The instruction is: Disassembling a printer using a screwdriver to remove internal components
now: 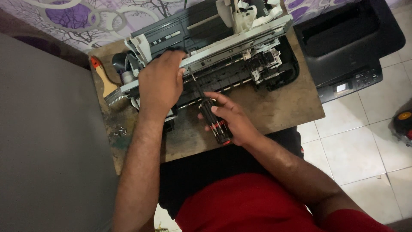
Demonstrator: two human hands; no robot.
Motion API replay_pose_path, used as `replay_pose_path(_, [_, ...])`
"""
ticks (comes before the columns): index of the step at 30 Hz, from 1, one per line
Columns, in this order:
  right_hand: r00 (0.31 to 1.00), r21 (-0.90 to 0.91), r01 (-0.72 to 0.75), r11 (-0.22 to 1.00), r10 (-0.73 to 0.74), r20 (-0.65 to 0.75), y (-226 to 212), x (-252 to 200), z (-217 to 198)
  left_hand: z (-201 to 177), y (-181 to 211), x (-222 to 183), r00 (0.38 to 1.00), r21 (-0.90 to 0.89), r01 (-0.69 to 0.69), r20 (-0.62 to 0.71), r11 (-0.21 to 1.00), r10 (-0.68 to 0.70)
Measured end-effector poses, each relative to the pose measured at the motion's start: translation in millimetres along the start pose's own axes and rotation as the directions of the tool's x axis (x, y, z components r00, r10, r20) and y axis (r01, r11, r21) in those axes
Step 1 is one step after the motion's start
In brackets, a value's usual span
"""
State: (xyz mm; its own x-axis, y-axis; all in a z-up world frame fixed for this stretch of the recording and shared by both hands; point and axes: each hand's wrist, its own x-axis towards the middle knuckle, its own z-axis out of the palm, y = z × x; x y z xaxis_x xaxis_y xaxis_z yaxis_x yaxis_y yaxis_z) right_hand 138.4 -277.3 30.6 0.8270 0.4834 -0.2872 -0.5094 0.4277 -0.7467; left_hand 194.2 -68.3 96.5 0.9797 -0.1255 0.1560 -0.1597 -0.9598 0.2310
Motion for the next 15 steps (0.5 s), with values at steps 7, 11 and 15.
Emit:
replay_pose_path(7, [1.000,0.044,0.015,0.999,-0.015,-0.021,5,-2,0,6,-2,2,1.000,0.020,0.010,0.003,1.000,-0.010])
replay_pose_path(11, [1.000,0.064,0.009,0.998,-0.008,-0.013,10,1,-3,7,-4,1,1.000,-0.002,0.008,-0.005,1.000,-0.008])
replay_pose_path(15, [1.000,0.101,0.019,0.995,-0.019,-0.001,10,2,-6,5,-2,1,1.000,-0.021,0.005,-0.011,1.000,-0.005])
